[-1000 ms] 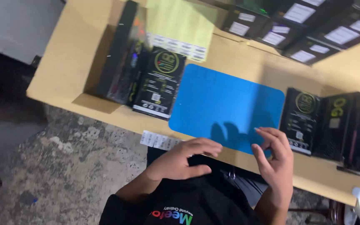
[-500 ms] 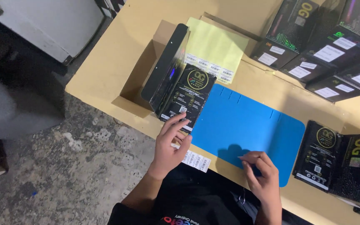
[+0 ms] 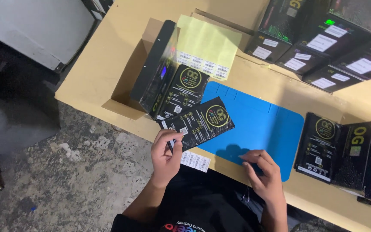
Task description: Applying protective films or stickers to mobile phone screens
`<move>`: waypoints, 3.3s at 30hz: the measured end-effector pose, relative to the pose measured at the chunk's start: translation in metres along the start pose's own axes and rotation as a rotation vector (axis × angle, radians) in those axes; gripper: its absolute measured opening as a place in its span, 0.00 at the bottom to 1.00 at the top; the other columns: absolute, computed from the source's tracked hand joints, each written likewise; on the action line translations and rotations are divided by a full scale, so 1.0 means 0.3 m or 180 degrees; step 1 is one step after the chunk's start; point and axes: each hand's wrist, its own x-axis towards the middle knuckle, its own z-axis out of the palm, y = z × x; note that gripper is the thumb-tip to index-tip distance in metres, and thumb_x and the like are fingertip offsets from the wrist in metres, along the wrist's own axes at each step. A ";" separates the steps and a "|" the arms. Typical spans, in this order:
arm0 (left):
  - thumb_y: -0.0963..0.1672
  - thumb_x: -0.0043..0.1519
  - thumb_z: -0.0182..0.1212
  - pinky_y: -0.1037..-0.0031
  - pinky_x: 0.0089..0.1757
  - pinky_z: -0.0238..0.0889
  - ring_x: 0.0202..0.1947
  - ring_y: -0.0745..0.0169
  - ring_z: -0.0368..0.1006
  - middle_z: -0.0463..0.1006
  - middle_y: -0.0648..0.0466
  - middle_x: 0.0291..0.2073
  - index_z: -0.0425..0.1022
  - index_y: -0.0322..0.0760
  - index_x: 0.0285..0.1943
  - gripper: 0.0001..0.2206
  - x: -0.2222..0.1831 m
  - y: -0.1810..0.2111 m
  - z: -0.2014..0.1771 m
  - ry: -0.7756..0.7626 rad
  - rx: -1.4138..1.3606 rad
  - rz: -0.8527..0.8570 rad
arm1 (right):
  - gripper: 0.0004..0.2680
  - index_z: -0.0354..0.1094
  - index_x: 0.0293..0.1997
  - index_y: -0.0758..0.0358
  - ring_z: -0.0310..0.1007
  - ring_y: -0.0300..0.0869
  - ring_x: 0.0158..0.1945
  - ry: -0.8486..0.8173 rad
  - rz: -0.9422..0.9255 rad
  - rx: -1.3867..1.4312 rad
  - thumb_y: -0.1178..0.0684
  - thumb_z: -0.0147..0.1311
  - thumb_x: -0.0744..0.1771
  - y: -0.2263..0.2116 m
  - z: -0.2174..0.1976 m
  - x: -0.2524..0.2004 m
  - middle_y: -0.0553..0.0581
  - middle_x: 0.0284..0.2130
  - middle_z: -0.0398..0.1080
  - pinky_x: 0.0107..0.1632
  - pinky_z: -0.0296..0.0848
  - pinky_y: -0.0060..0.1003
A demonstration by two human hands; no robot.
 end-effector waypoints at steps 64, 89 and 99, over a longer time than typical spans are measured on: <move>0.51 0.59 0.70 0.20 0.61 0.31 0.75 0.21 0.39 0.63 0.43 0.71 0.78 0.39 0.55 0.19 0.075 0.049 0.340 -0.3106 0.1800 0.0512 | 0.08 0.72 0.44 0.73 0.82 0.56 0.38 0.2748 0.0830 0.3446 0.57 0.51 0.67 0.340 -0.298 -0.306 0.74 0.38 0.77 0.37 0.87 0.39; 0.44 0.65 0.54 0.52 0.59 0.69 0.60 0.37 0.73 0.73 0.29 0.59 0.49 0.34 0.79 0.32 -0.012 0.214 0.473 -0.3190 -0.4312 -0.1861 | 0.13 0.59 0.27 0.66 0.66 0.40 0.17 0.0747 -0.0446 0.2419 0.49 0.54 0.68 0.113 -0.371 0.119 0.64 0.23 0.63 0.18 0.65 0.30; 0.45 0.72 0.54 0.40 0.63 0.72 0.72 0.31 0.64 0.65 0.30 0.67 0.43 0.35 0.79 0.30 0.142 0.295 0.349 -0.2596 -0.3916 -0.1262 | 0.15 0.64 0.54 0.63 0.78 0.46 0.42 -0.1247 -0.0840 0.2099 0.40 0.50 0.73 -0.197 -0.354 0.122 0.60 0.44 0.73 0.43 0.81 0.34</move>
